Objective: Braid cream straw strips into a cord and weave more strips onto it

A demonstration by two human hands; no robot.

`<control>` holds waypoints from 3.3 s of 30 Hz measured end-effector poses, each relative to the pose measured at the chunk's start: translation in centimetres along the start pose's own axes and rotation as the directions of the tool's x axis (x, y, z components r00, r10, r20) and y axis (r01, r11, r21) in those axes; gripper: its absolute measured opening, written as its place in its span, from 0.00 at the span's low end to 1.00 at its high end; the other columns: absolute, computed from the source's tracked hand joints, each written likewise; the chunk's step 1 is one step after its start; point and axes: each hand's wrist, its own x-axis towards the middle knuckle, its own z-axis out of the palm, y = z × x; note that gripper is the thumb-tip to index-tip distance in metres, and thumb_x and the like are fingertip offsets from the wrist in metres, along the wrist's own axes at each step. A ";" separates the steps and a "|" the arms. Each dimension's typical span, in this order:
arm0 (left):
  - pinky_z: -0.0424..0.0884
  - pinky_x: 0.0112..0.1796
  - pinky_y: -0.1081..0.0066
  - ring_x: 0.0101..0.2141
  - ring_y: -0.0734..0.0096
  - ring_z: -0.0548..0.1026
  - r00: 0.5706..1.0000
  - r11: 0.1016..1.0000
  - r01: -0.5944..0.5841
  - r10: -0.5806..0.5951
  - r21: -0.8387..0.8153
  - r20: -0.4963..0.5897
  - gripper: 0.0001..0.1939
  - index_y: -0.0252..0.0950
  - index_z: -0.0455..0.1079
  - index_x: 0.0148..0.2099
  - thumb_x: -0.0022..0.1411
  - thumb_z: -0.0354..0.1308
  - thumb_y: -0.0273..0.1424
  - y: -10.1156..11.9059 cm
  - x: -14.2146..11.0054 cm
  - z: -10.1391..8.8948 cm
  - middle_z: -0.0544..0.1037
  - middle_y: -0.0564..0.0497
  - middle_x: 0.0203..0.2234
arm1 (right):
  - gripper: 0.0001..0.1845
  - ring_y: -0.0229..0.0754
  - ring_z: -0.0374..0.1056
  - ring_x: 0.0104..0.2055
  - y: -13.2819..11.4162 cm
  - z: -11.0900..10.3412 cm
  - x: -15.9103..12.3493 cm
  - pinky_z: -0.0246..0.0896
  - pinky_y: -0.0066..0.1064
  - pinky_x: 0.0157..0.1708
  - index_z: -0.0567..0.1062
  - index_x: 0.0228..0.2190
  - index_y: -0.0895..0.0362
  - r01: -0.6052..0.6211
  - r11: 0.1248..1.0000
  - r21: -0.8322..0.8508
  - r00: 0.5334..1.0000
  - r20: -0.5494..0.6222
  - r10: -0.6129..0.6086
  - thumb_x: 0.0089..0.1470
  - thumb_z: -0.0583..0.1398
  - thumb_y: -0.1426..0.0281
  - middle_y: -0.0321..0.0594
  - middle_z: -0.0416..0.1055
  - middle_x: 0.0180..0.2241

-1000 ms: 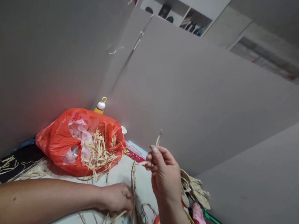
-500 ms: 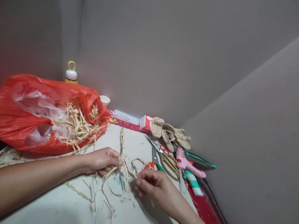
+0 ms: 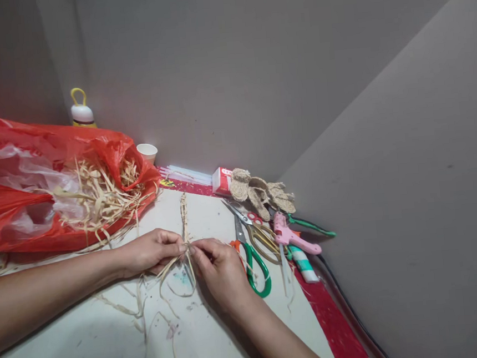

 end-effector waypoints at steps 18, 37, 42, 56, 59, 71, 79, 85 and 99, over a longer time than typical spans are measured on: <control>0.46 0.13 0.79 0.11 0.86 0.55 0.995 0.997 0.030 -0.023 -0.075 0.093 0.14 0.34 0.64 0.31 0.55 0.58 0.41 -0.5 0.4 -0.8 0.67 0.59 0.15 | 0.08 0.39 0.65 0.31 0.1 -0.1 -1.6 0.59 0.29 0.31 0.72 0.24 0.57 0.140 0.990 -0.022 0.983 -0.119 -0.141 0.53 0.58 0.69 0.38 0.68 0.27; 0.46 0.12 0.79 0.10 0.85 0.53 0.998 1.000 -0.026 0.026 0.010 0.050 0.16 0.34 0.61 0.25 0.55 0.56 0.41 -0.4 0.4 -0.2 0.65 0.60 0.12 | 0.08 0.37 0.61 0.26 1.4 1.6 -1.5 0.56 0.28 0.28 0.63 0.25 0.55 0.142 0.987 -0.078 0.981 -0.123 -0.150 0.56 0.54 0.73 0.34 0.64 0.24; 0.45 0.12 0.79 0.09 0.85 0.52 1.000 0.998 -0.028 0.028 0.064 0.000 0.14 0.34 0.62 0.27 0.55 0.55 0.40 -0.5 0.4 0.1 0.65 0.59 0.12 | 0.08 0.37 0.61 0.27 1.6 1.7 -1.6 0.55 0.28 0.28 0.62 0.26 0.55 0.232 0.961 -0.154 0.957 -0.140 -0.253 0.56 0.53 0.75 0.35 0.63 0.25; 0.54 0.23 0.77 0.18 0.82 0.59 0.977 0.969 -0.140 0.168 0.203 -0.130 0.14 0.32 0.65 0.23 0.54 0.56 0.37 -1.0 0.4 0.5 0.65 0.57 0.14 | 0.08 0.36 0.59 0.25 1.2 2.2 -1.4 0.54 0.29 0.26 0.61 0.26 0.55 0.135 0.988 -0.074 0.980 -0.137 -0.145 0.56 0.54 0.71 0.33 0.61 0.23; 0.54 0.23 0.76 0.17 0.82 0.59 0.978 0.967 -0.149 0.175 0.205 -0.115 0.15 0.32 0.64 0.21 0.54 0.56 0.37 -0.9 0.5 0.4 0.65 0.57 0.14 | 0.08 0.35 0.61 0.24 0.4 1.7 -1.1 0.56 0.27 0.23 0.63 0.35 0.55 -0.121 0.961 0.250 0.992 -0.001 0.125 0.54 0.57 0.66 0.32 0.64 0.24; 0.57 0.23 0.78 0.17 0.81 0.62 0.985 0.966 -0.129 0.150 0.224 -0.082 0.14 0.32 0.66 0.24 0.55 0.56 0.38 -0.7 0.6 -0.2 0.66 0.57 0.14 | 0.20 0.39 0.71 0.33 -0.6 -2.9 0.9 0.65 0.31 0.34 0.74 0.37 0.59 -0.493 0.683 0.538 0.864 0.394 0.314 0.49 0.63 0.57 0.44 0.75 0.32; 0.58 0.23 0.77 0.19 0.79 0.65 0.989 0.973 -0.141 0.147 0.183 -0.015 0.13 0.32 0.65 0.25 0.55 0.56 0.36 -0.7 0.7 -0.3 0.69 0.54 0.16 | 0.13 0.32 0.63 0.20 0.0 0.0 0.7 0.58 0.24 0.22 0.73 0.29 0.61 -0.520 0.670 0.530 0.801 0.575 0.166 0.49 0.63 0.63 0.36 0.69 0.24; 0.57 0.23 0.77 0.18 0.81 0.61 0.987 0.943 -0.148 0.161 0.299 -0.021 0.14 0.32 0.65 0.24 0.56 0.54 0.37 -0.8 0.8 -0.4 0.66 0.57 0.14 | 0.12 0.31 0.47 0.18 0.2 0.1 0.5 0.43 0.23 0.18 0.71 0.26 0.57 -0.268 0.916 0.299 0.885 0.452 0.112 0.57 0.54 0.65 0.29 0.55 0.19; 0.58 0.26 0.77 0.20 0.80 0.61 0.982 0.911 -0.183 0.150 0.370 0.117 0.15 0.34 0.62 0.25 0.61 0.49 0.37 0.0 0.6 -1.1 0.65 0.57 0.18 | 0.19 0.32 0.43 0.19 0.6 -0.3 0.7 0.41 0.24 0.17 0.62 0.22 0.56 -0.295 0.922 0.252 0.844 0.521 0.128 0.60 0.48 0.59 0.29 0.50 0.19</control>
